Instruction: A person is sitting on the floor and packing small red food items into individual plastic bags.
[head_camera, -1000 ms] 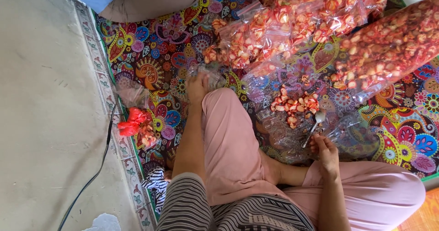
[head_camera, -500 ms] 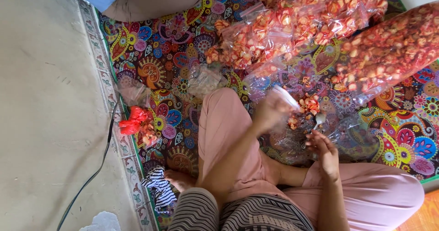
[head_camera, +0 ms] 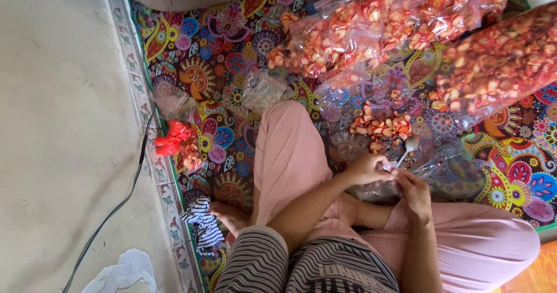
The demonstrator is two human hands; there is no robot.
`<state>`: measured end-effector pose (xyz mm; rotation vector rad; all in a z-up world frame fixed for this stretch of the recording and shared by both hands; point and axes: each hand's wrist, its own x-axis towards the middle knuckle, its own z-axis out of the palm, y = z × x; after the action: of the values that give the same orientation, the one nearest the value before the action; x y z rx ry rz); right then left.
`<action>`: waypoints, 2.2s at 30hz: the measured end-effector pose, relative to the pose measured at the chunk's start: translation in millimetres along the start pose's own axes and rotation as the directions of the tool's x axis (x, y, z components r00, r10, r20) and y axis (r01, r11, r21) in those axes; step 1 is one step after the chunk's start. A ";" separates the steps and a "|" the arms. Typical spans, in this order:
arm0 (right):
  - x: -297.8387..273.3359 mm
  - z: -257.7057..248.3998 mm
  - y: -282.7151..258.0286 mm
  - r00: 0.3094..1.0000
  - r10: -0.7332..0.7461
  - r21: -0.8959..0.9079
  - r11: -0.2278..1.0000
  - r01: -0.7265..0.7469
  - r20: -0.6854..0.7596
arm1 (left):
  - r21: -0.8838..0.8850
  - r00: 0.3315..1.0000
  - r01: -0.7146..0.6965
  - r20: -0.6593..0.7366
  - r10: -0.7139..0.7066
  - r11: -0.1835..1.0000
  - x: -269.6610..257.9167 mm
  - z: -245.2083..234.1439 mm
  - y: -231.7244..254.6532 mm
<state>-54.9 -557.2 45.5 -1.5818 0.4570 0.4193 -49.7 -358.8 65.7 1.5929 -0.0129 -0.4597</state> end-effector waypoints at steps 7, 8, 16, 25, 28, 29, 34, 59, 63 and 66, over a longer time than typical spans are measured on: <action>-17.6 10.5 -41.9 0.939 -0.136 0.275 0.934 0.228 -0.317 | -0.042 0.969 -0.076 -0.237 0.064 0.996 8.7 -15.3 -4.7; -17.2 10.1 -42.4 0.920 -0.154 0.290 0.919 0.268 -0.361 | -0.064 0.926 -0.133 -0.365 0.101 0.989 16.0 -12.7 -11.4; -19.1 22.8 -46.6 0.628 -0.728 -0.152 0.678 0.719 -0.276 | 0.123 0.941 -0.144 -0.289 0.174 0.982 -1.8 12.1 19.3; -36.4 50.6 -47.6 0.540 -0.841 -0.364 0.507 0.781 -0.012 | -0.015 0.807 -0.268 -0.550 0.216 0.963 -1.8 28.7 3.3; -38.2 51.3 -50.7 0.549 -0.835 -0.351 0.527 0.774 -0.043 | 0.154 0.759 -0.259 -0.578 0.300 0.954 -7.8 22.3 26.1; -37.3 51.7 -51.2 0.534 -0.845 -0.387 0.506 0.771 -0.041 | 0.153 0.746 -0.268 -0.592 0.306 0.951 -4.6 22.7 22.5; -38.2 52.7 -50.9 0.514 -0.858 -0.492 0.454 0.743 -0.017 | 0.160 0.736 -0.269 -0.602 0.310 0.950 -6.5 16.9 30.4; -39.6 47.3 -44.9 0.813 -0.568 -0.065 0.823 0.565 -0.125 | 0.357 0.834 -0.155 -0.452 0.316 0.921 -11.5 13.4 50.7; -51.2 55.4 -66.0 0.627 -0.770 -0.489 0.596 0.637 -0.123 | 0.591 0.860 -0.021 -0.400 0.316 0.806 -20.4 10.0 58.5; -46.0 48.1 -54.2 0.551 -0.826 -0.631 0.490 0.602 -0.116 | 0.672 0.840 -0.036 -0.380 0.387 0.740 -22.0 10.6 63.2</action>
<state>-65.0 -504.9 112.8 -2.2487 -0.1062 -0.5461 -56.1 -368.1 132.4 2.3315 0.0386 0.2046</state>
